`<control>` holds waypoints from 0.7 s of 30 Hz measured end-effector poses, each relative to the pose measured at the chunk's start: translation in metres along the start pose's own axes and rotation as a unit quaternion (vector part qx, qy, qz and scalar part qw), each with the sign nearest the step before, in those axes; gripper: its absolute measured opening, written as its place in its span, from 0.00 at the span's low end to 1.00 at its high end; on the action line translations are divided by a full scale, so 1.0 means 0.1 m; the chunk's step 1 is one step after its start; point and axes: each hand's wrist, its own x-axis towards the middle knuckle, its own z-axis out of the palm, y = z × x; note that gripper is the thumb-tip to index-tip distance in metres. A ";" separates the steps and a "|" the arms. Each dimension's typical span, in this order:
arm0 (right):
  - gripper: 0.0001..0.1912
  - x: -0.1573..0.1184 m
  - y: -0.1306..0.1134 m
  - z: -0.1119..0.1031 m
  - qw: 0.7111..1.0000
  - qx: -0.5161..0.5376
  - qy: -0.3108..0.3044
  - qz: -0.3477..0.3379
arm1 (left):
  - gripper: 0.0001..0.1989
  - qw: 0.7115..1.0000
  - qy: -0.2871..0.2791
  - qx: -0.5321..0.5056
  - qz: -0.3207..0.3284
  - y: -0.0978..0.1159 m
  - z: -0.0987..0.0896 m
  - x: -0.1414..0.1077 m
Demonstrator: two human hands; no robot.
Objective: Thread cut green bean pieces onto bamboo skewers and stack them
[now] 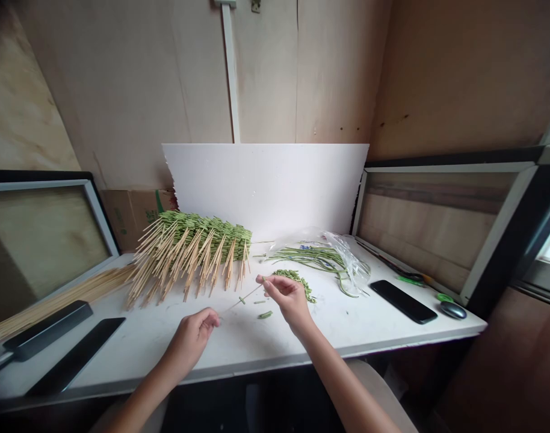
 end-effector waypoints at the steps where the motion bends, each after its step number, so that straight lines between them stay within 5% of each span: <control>1: 0.14 0.00 -0.02 -0.01 1.000 -0.002 -0.007 0.000 | 0.10 1.000 -0.006 -0.004 0.000 0.01 -0.01 0.00; 11: 0.16 0.05 -0.02 -0.09 0.999 0.012 0.035 0.023 | 0.15 0.996 0.050 -0.071 -0.023 0.24 -0.09 0.03; 21: 0.12 -0.13 0.12 0.20 0.999 -0.005 -0.040 0.007 | 0.19 0.998 0.038 0.015 0.042 0.22 -0.04 -0.02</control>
